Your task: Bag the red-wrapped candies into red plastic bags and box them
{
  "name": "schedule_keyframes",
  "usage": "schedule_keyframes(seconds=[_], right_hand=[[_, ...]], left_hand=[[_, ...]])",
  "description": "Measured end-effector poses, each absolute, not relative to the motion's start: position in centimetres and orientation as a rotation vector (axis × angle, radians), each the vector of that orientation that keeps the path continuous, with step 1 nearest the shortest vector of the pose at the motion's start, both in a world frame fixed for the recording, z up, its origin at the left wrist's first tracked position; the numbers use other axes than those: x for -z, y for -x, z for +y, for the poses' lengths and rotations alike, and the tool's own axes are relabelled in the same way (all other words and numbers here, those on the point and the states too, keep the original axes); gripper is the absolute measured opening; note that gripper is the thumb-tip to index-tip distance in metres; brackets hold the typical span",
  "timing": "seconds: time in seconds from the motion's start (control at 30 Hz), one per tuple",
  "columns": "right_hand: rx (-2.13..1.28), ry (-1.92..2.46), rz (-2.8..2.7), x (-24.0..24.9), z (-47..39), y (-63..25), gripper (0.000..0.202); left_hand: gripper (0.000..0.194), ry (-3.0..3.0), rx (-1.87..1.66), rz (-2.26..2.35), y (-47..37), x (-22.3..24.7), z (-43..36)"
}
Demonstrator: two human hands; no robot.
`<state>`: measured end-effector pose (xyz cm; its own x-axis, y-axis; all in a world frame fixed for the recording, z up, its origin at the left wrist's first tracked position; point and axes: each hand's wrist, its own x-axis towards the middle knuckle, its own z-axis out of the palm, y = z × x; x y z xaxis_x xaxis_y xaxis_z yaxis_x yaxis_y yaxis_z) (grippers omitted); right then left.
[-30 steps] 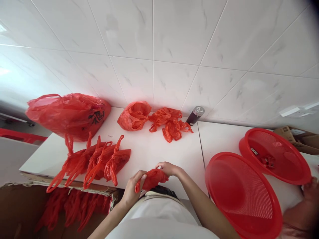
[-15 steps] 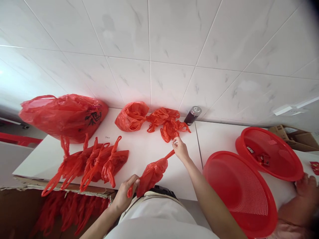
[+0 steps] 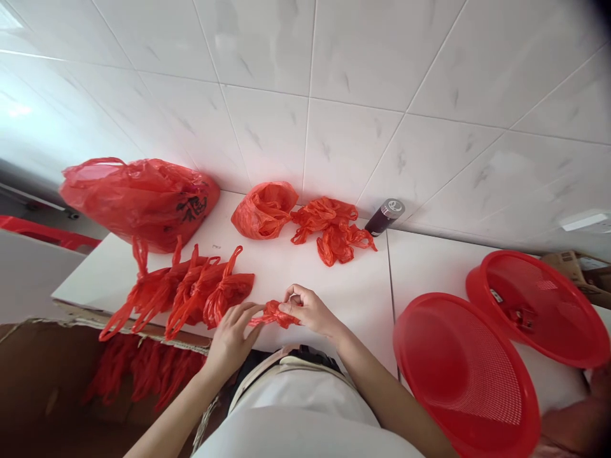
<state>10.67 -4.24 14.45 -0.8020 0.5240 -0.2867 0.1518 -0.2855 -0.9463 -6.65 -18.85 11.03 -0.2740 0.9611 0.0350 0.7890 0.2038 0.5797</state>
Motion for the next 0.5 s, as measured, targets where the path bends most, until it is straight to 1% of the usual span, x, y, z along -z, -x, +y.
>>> schedule_keyframes(seconds=[0.07, 0.1, 0.13, 0.2, 0.27, 0.33, 0.37, 0.5], right_hand=[[-2.276, 0.804, -1.626, -14.6, -4.4, -10.3, 0.030], [-2.304, 0.801, -1.584, -14.5, -4.4, -10.3, 0.030], [-2.303, 0.820, -1.543, -14.4, -4.2, -10.4, 0.029], [-2.180, 0.941, -1.475, -13.8, -3.7, -11.2, 0.029], [-1.953, 1.118, -1.433, -12.8, -2.9, -12.7, 0.031], [-1.766, 1.269, -1.404, -11.4, -2.3, -14.9, 0.033], [-1.726, 1.330, -1.386, -10.7, -2.1, -16.1, 0.034], [-1.733, 1.485, -1.347, -7.6, -3.2, -20.1, 0.031]], left_hand=[[0.040, -1.677, -0.602, 2.025, 5.0, -10.7, -17.5], [0.038, -1.660, -0.534, 1.975, 4.3, -10.3, -17.0], [0.033, -1.635, -0.474, 1.943, 3.8, -9.8, -16.7], [0.019, -1.580, -0.400, 1.936, 3.4, -8.8, -16.4], [0.016, -1.525, -0.393, 2.000, 3.9, -7.9, -16.7], [0.018, -1.456, -0.400, 2.093, 5.1, -7.2, -17.1], [0.020, -1.417, -0.407, 2.143, 5.8, -6.9, -17.2], [0.034, -1.258, -0.455, 2.362, 9.1, -6.2, -17.1]])
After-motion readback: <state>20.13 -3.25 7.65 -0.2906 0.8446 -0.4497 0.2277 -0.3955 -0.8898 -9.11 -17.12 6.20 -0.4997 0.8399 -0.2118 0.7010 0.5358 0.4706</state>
